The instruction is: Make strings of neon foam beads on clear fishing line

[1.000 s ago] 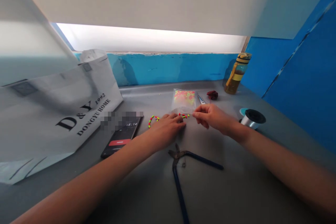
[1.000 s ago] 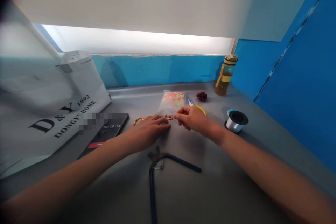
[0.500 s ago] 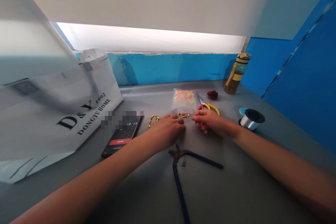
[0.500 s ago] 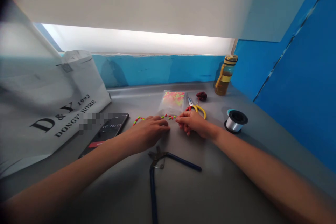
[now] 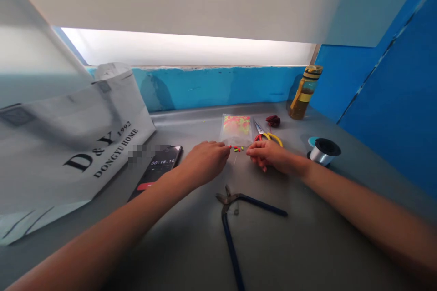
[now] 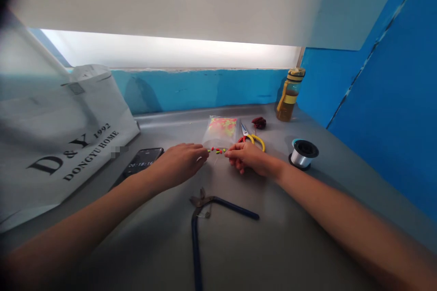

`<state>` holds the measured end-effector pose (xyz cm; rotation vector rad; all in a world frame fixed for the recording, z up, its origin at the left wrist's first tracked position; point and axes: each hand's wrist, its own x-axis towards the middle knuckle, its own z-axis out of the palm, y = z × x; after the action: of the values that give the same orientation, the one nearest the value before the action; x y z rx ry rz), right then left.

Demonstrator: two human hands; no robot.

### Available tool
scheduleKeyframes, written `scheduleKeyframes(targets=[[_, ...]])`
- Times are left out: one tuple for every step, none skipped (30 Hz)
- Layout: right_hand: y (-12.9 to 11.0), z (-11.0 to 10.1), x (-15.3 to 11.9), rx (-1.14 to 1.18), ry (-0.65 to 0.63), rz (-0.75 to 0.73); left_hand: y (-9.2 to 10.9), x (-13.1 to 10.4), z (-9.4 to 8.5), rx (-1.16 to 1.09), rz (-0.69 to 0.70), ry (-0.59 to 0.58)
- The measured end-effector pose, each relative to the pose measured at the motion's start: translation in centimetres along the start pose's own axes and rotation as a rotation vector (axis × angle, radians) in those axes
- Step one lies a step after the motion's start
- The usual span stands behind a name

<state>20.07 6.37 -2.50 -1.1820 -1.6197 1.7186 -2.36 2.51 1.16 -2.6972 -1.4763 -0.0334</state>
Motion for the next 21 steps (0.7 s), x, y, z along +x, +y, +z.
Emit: scheduleKeyframes(targets=[[0.0, 0.0, 0.0, -0.002, 0.004, 0.000, 0.1, 0.1, 0.4, 0.007, -0.017, -0.004], [0.0, 0.1, 0.0, -0.007, 0.007, -0.002, 0.3, 0.3, 0.8, -0.005, -0.032, 0.005], [0.0, 0.1, -0.1, -0.013, 0.008, -0.006, 0.4, 0.4, 1.4, -0.023, -0.036, 0.017], [0.0, 0.1, -0.1, -0.018, 0.008, -0.010, 0.5, 0.5, 2.0, -0.038, -0.029, 0.035], [0.0, 0.2, -0.1, -0.021, 0.006, -0.013, 0.5, 0.7, 2.5, -0.056, -0.021, 0.061], [0.0, 0.2, -0.1, -0.023, 0.005, -0.014, 0.5, 0.8, 3.1, -0.077, -0.015, 0.090], [0.0, 0.2, -0.1, -0.024, 0.007, -0.015, 0.3, 0.9, 3.5, -0.098, -0.008, 0.101], [0.1, 0.2, -0.1, -0.026, 0.010, -0.015, 0.2, 1.0, 3.8, -0.114, -0.010, 0.107], [0.1, 0.2, -0.1, -0.028, 0.014, -0.014, 0.0, 1.1, 4.0, -0.123, -0.021, 0.110], [0.1, 0.2, -0.1, -0.031, 0.017, -0.014, -0.3, 1.2, 4.0, -0.130, -0.034, 0.107], [0.2, 0.2, -0.1, -0.033, 0.019, -0.017, -0.5, 1.3, 3.9, -0.139, -0.047, 0.099], [0.2, 0.2, -0.1, -0.034, 0.018, -0.019, -0.6, 1.4, 3.8, -0.148, -0.055, 0.085], [0.2, 0.2, -0.1, -0.033, 0.017, -0.019, -0.8, 1.4, 3.6, -0.154, -0.057, 0.068], [0.3, 0.2, -0.1, -0.032, 0.016, -0.019, -0.8, 1.4, 3.3, -0.156, -0.047, 0.050], [0.3, 0.2, 0.0, -0.031, 0.016, -0.017, -0.8, 1.4, 3.0, -0.149, -0.034, 0.034], [0.3, 0.2, 0.0, -0.031, 0.017, -0.016, -0.7, 1.4, 2.7, -0.133, -0.020, 0.019], [0.3, 0.2, 0.0, -0.033, 0.018, -0.016, -0.5, 1.3, 2.5, -0.110, -0.008, 0.005], [0.3, 0.3, 0.0, -0.035, 0.018, -0.019, -0.4, 1.4, 2.3, -0.085, -0.001, -0.008], [0.4, 0.3, 0.1, -0.037, 0.018, -0.022, -0.2, 1.4, 2.1, -0.062, 0.003, -0.021], [0.4, 0.3, 0.1, -0.038, 0.016, -0.026, -0.1, 1.5, 1.9, -0.044, 0.001, -0.034], [0.4, 0.3, 0.1, -0.039, 0.014, -0.030, -0.1, 1.7, 1.7, -0.038, -0.005, -0.054]])
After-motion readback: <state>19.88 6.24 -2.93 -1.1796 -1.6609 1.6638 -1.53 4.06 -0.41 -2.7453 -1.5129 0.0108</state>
